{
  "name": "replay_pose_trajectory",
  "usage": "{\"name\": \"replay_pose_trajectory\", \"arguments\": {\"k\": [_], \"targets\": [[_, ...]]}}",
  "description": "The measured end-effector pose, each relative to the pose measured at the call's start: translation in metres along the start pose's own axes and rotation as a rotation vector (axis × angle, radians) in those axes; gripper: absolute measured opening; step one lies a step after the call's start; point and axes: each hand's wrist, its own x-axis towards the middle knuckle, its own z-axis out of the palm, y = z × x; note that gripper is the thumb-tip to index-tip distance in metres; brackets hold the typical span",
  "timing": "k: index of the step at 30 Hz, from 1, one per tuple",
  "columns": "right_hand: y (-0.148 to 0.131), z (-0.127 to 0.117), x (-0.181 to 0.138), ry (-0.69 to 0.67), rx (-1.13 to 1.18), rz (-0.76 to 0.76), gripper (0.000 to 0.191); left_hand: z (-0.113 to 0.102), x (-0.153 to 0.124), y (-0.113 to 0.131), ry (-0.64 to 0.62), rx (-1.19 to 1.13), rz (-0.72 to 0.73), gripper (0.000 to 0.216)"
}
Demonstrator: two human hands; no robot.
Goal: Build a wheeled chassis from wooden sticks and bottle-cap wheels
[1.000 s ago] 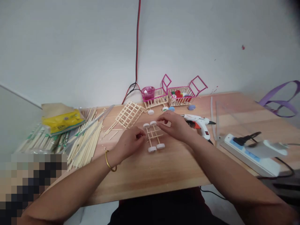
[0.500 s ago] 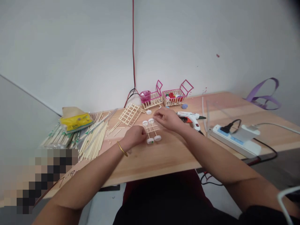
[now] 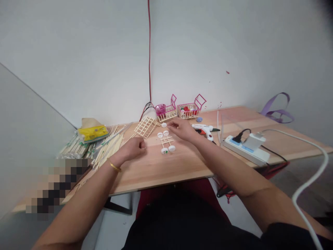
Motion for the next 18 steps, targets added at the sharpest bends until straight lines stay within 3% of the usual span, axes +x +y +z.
{"name": "replay_pose_trajectory", "arguments": {"k": [3,6,8,10,12,14,18], "targets": [[0.014,0.003,-0.008,0.043,0.041,0.07,0.015,-0.019,-0.031,-0.016,-0.106,-0.026,0.028,0.002],[0.028,0.007,-0.013,0.06,0.092,0.15,0.017,-0.037,-0.054,-0.027,-0.413,-0.139,-0.072,0.003],[0.032,0.009,-0.013,0.059,0.124,0.192,0.018,-0.044,-0.056,-0.024,-0.497,-0.138,-0.126,0.007],[0.033,0.01,-0.012,0.051,0.146,0.22,0.019,-0.043,-0.045,-0.012,-0.4,-0.112,-0.054,0.013],[0.03,0.011,-0.012,0.029,0.157,0.243,0.018,-0.033,-0.022,0.003,-0.19,-0.24,-0.015,0.013],[0.029,0.011,-0.013,-0.003,0.161,0.281,0.017,-0.015,0.007,0.017,0.037,-0.472,-0.116,0.01],[0.027,0.009,-0.018,-0.088,0.187,0.408,0.018,0.029,0.055,0.025,0.181,-0.619,-0.225,0.009]]}}
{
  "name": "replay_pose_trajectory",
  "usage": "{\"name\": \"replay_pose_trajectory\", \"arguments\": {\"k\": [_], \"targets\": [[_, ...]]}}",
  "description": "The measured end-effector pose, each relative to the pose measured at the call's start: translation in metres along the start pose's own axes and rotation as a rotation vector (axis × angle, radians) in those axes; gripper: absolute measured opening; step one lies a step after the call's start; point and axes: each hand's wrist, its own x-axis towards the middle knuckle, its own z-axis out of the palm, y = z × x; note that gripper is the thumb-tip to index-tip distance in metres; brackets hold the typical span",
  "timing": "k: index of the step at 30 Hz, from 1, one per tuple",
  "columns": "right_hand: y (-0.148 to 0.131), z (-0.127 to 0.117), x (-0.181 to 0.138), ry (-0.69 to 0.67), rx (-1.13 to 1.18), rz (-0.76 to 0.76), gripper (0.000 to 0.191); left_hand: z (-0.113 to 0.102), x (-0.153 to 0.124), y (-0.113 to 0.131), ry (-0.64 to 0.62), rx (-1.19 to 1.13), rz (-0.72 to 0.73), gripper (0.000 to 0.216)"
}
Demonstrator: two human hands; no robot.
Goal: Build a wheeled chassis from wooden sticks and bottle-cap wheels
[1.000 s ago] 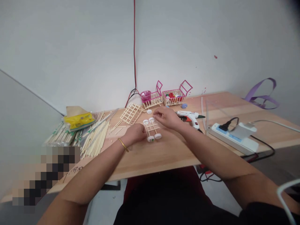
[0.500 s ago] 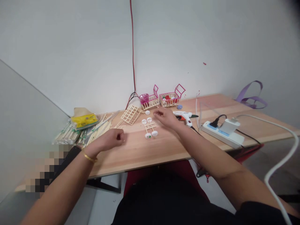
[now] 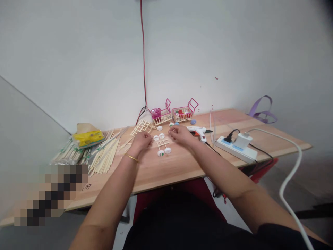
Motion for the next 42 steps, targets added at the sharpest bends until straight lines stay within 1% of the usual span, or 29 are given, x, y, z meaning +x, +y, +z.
{"name": "replay_pose_trajectory", "arguments": {"k": [1,3,6,11,15,18,20,24,29,33,38,42], "targets": [[0.0,-0.001,-0.001,-0.023,0.01,0.035,0.018,0.008,0.005,-0.007,0.017,-0.037,-0.022,0.009],[-0.002,-0.002,-0.004,-0.063,0.037,0.1,0.019,0.016,0.009,-0.02,0.043,-0.113,-0.058,0.009],[-0.006,-0.003,-0.006,-0.115,0.088,0.19,0.023,0.018,0.004,-0.032,0.034,-0.222,-0.071,0.012],[-0.015,-0.002,-0.01,-0.221,0.181,0.305,0.019,0.017,-0.003,-0.03,-0.034,-0.34,-0.07,0.015],[-0.02,-0.002,-0.012,-0.27,0.235,0.351,0.012,0.021,-0.004,-0.027,-0.088,-0.406,-0.082,0.018],[-0.019,-0.001,-0.012,-0.308,0.284,0.366,0.012,0.022,-0.006,-0.026,-0.117,-0.452,-0.102,0.019],[-0.018,-0.001,-0.012,-0.332,0.311,0.369,0.02,0.022,-0.006,-0.025,-0.132,-0.477,-0.109,0.02],[-0.019,-0.002,-0.014,-0.372,0.327,0.375,0.049,0.023,-0.007,-0.024,-0.162,-0.51,-0.11,0.019],[-0.021,-0.002,-0.017,-0.385,0.32,0.387,0.066,0.025,-0.006,-0.024,-0.194,-0.549,-0.111,0.013],[-0.02,0.003,-0.017,-0.379,0.313,0.389,0.073,0.026,-0.006,-0.024,-0.208,-0.577,-0.117,0.014],[-0.017,0.009,-0.016,-0.364,0.298,0.373,0.069,0.026,-0.006,-0.024,-0.224,-0.602,-0.122,0.009],[-0.013,0.012,-0.014,-0.361,0.321,0.357,0.069,0.026,-0.003,-0.026,-0.227,-0.631,-0.13,0.01]]}}
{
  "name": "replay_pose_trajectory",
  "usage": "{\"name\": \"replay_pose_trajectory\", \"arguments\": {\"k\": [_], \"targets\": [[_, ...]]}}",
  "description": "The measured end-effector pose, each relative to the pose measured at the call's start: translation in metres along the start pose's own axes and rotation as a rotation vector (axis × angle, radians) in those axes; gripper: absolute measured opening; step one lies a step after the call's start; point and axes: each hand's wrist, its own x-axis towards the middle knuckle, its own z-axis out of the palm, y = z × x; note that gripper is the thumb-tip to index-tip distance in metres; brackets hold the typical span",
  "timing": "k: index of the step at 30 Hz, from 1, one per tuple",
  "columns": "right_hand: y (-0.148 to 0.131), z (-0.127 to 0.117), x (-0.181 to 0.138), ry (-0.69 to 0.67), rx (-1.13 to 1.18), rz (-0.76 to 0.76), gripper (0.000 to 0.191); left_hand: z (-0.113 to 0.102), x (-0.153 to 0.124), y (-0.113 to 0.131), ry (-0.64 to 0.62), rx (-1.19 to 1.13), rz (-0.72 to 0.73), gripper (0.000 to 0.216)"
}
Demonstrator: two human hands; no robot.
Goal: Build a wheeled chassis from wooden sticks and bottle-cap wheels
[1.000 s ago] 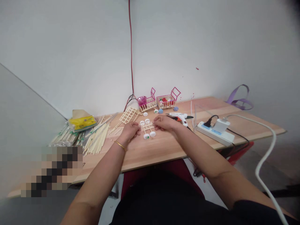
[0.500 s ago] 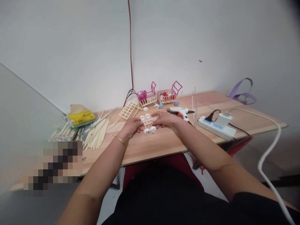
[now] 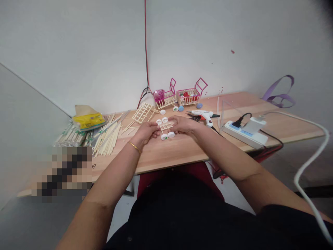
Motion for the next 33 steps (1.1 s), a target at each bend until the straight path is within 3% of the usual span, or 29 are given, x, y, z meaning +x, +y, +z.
{"name": "replay_pose_trajectory", "arguments": {"k": [19,33], "targets": [[-0.004,0.009,-0.003,-0.099,0.143,-0.074,0.069,-0.011,0.01,-0.003,-0.018,-0.147,-0.059,0.011],[-0.003,0.008,-0.004,-0.094,0.083,-0.069,0.067,-0.011,0.009,-0.006,-0.065,-0.118,0.036,0.024]]}}
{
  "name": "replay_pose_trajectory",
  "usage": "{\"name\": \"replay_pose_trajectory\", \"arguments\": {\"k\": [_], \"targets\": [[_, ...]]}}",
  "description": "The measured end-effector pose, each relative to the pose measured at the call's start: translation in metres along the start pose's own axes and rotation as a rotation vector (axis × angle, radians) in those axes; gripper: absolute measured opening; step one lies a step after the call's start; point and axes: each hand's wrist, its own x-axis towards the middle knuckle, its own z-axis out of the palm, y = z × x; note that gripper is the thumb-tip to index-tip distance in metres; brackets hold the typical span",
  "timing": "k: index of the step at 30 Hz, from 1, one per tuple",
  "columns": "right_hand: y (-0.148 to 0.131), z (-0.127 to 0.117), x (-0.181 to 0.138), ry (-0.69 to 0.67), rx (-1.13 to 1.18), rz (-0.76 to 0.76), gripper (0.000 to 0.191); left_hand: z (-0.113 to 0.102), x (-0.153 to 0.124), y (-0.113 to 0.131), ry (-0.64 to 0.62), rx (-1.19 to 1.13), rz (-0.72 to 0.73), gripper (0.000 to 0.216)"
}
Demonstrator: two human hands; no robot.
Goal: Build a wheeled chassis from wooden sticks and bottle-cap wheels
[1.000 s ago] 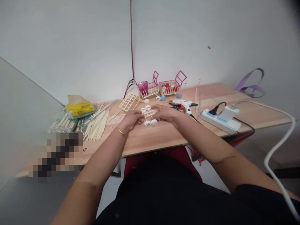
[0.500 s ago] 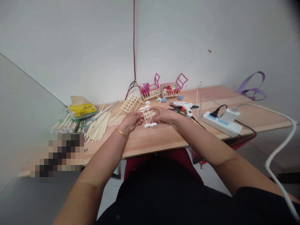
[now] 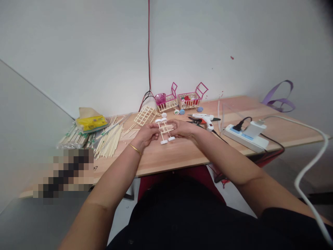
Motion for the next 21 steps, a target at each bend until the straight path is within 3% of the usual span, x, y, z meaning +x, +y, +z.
{"name": "replay_pose_trajectory", "arguments": {"k": [12,21], "targets": [[-0.004,-0.02,-0.005,0.084,-0.21,0.103,0.071,0.001,-0.003,0.003,-0.027,0.031,0.053,0.026],[-0.009,-0.025,-0.007,0.133,-0.157,-0.047,0.03,-0.001,-0.007,0.008,-0.032,0.035,0.039,0.023]]}}
